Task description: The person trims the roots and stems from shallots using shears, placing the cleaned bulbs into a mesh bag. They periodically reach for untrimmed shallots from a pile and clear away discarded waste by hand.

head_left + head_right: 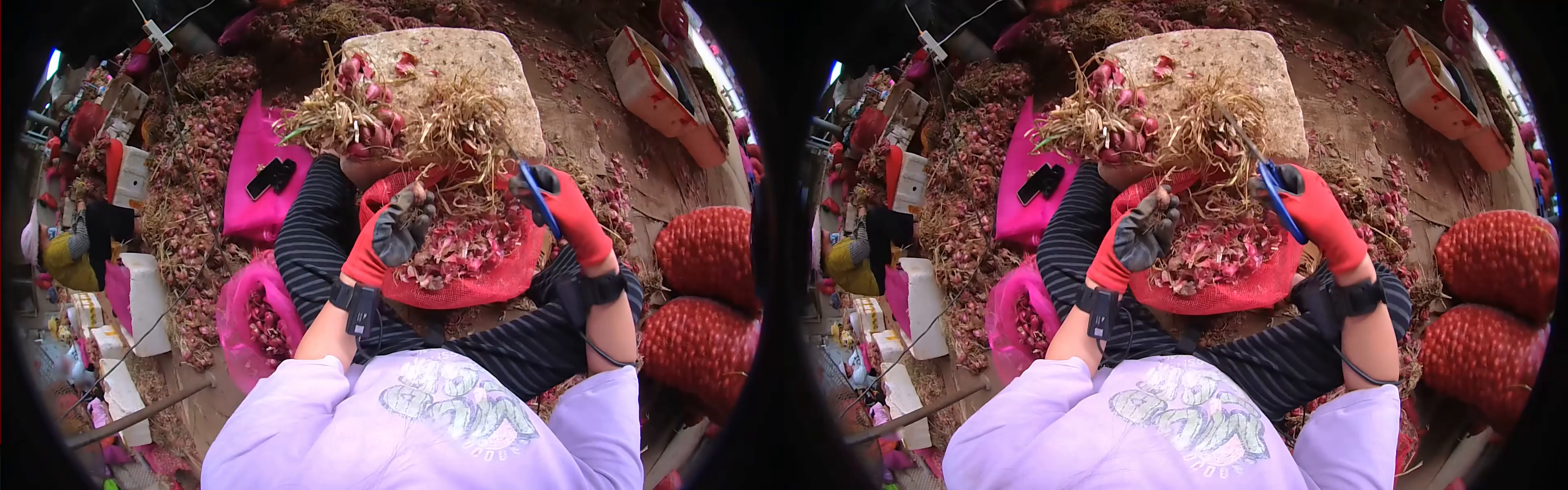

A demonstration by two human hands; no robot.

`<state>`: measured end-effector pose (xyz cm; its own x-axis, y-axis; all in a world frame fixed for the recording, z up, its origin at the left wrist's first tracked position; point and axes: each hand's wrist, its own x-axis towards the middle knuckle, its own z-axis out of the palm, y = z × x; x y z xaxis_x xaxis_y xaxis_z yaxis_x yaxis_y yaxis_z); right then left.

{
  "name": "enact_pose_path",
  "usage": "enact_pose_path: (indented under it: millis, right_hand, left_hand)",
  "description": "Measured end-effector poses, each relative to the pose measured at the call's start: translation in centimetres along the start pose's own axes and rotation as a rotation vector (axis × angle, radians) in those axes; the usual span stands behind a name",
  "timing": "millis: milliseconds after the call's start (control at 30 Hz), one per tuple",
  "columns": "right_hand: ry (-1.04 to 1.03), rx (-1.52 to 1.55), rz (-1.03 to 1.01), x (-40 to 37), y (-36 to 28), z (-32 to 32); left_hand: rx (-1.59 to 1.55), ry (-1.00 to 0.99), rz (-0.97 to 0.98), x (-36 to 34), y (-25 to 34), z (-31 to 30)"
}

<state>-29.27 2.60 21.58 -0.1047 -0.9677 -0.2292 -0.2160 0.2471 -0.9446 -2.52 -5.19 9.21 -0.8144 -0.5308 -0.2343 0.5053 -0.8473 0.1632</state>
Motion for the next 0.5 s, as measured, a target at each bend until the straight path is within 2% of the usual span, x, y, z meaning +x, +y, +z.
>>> enact_pose_path:
  millis: [67,100,133,167,200,233,300,333,400,433,467,500]
  right_hand:
    - [-0.011,0.256,0.035,-1.6,0.6,2.0]
    - [-0.01,0.384,0.046,-2.3,1.0,3.1]
    - [0.031,0.368,0.149,-3.0,1.6,4.9]
    - [-0.013,0.563,0.105,-3.7,3.0,6.2]
    - [0.068,0.422,0.027,-3.7,4.5,7.7]
    - [0.143,0.281,-0.047,-3.7,5.8,9.4]
    - [0.144,0.314,-0.117,-3.7,6.6,11.7]
    - [0.16,0.42,-0.02,-4.2,7.0,12.3]
    - [0.068,0.644,0.16,-4.4,6.8,12.2]
    - [0.021,0.756,0.25,-4.5,6.8,12.3]
    - [0.097,0.652,0.282,-4.5,7.2,12.5]
    - [0.063,0.787,0.23,-4.4,7.9,12.8]
  left_hand:
    - [-0.061,-0.065,-0.025,-1.3,-1.4,0.9]
    - [0.009,-0.024,-0.024,-1.9,-2.1,1.4]
    - [0.082,0.013,-0.023,-2.3,-2.8,1.7]
    - [0.152,0.051,-0.021,-2.5,-3.6,1.8]
    - [0.396,0.095,0.054,-2.0,-4.6,1.1]
    - [0.706,0.176,0.003,-2.4,-4.5,3.2]
    - [0.853,0.258,0.192,-3.4,-6.7,1.9]
    - [0.885,0.238,0.24,-3.4,-7.1,1.1]
    - [0.946,0.198,0.344,-3.4,-7.4,0.3]
    - [0.922,0.201,0.282,-3.7,-7.3,0.4]
    - [0.898,0.203,0.224,-4.1,-6.9,0.6]
    - [0.874,0.206,0.168,-4.3,-6.5,1.2]
